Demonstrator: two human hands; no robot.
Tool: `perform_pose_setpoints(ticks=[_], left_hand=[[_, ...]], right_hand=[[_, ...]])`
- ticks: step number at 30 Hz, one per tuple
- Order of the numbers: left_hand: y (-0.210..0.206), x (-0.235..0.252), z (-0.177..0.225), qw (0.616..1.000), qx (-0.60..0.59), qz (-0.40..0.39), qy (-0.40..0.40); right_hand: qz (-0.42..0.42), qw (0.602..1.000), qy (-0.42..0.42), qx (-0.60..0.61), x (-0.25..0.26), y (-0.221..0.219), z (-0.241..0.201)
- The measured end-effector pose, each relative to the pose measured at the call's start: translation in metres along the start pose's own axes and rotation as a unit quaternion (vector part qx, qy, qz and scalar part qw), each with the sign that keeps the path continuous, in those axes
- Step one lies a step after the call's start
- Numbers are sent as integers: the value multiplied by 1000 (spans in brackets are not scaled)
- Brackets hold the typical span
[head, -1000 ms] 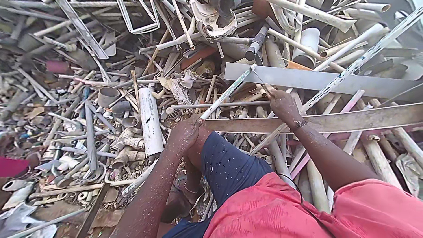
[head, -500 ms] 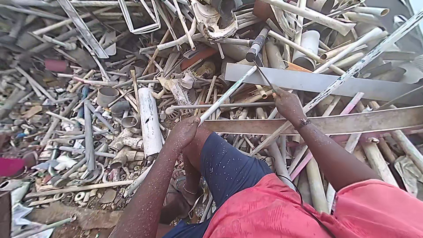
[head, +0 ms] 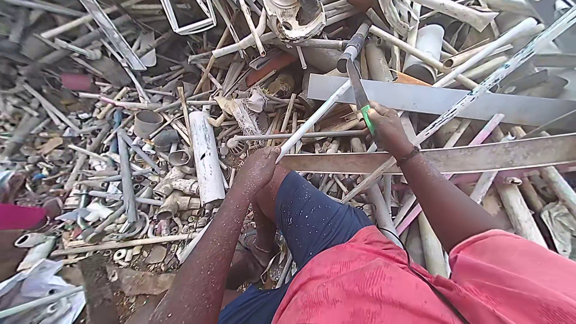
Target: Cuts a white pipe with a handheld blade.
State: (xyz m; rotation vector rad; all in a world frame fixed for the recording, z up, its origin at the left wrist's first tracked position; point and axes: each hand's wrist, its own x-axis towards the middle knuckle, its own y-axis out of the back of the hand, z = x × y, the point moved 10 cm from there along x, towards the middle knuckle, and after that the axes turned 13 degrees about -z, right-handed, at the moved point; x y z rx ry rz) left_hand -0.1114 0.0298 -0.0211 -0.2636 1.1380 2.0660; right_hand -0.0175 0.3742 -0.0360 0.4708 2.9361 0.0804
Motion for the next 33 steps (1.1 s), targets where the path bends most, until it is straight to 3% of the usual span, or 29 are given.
perform_pose_setpoints(ticks=[3, 6, 11, 14, 18, 24, 27, 29, 33], left_hand=[[-7, -3, -2, 996, -67, -27, 44], [-11, -11, -6, 982, -144, -51, 108], [-4, -14, -8, 980, -125, -23, 155], [-5, -10, -8, 984, -131, -13, 121], [-11, -8, 5, 998, -43, -52, 10], [-5, -12, 24, 997, 73, -4, -10], [-2, -12, 25, 996, 84, 7, -7], [-1, -11, 21, 997, 76, 16, -3], [-4, -14, 31, 991, 125, 31, 39]], right_hand=[[-34, 999, -9, 0, 1, -14, 6], [-6, 999, 12, -40, 11, 1, 2], [-61, 996, 18, -55, -1, -7, 4], [-50, 998, 9, -33, 1, -5, 11], [-53, 998, 11, -9, -4, -8, 15], [-74, 997, 0, 16, 0, -3, 21], [-89, 980, 78, -158, -18, -17, -1], [-45, 932, 144, -330, -30, -23, -25], [33, 875, 134, -464, -32, -24, -29]])
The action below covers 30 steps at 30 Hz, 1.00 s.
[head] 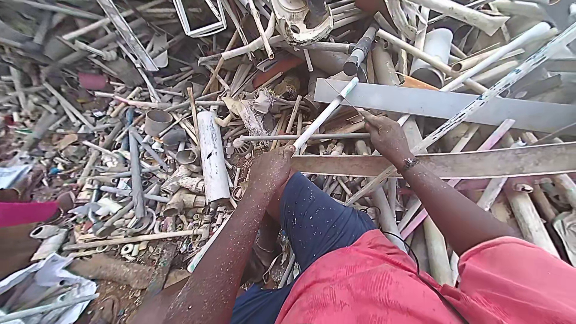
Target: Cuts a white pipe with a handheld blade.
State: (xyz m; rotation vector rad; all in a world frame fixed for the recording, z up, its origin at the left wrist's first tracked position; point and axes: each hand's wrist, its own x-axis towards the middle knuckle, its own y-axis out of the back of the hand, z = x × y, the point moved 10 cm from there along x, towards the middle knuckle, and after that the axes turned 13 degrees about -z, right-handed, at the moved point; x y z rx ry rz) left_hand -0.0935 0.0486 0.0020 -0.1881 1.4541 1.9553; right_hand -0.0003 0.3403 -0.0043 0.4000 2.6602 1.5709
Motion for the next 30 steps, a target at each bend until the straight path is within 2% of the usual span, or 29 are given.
perform_pose_setpoints(ticks=[3, 6, 10, 12, 16, 19, 23, 26, 28, 30], left_hand=[[0, -1, 7, 1000, 23, 14, 13], [-3, 1, 9, 1000, -7, -1, -1], [-6, 9, 0, 996, -75, -46, 7], [-10, 12, -7, 992, -104, -67, 21], [-18, 14, -5, 986, -140, -86, 30], [-26, 14, -9, 987, -117, -103, 27], [-23, 15, -13, 988, -120, -95, 10], [-20, 16, -7, 991, -103, -87, -19], [-12, 5, 4, 993, -84, -69, -42], [14, -46, 30, 995, -82, -62, -18]], right_hand=[[-6, 999, 0, -43, 1, -5, -17], [-22, 998, -47, -36, 15, -3, 8], [-13, 999, 9, -37, 14, -1, -10], [-7, 999, -19, -49, 21, 1, 1], [26, 999, -21, 17, 18, 9, -3], [46, 996, -22, 66, 7, 11, -3], [29, 998, -15, 51, 9, 5, 4], [30, 996, -69, 48, 7, 8, 20], [31, 992, -104, 62, 8, 11, 29], [20, 993, -92, 66, 12, 11, 23]])
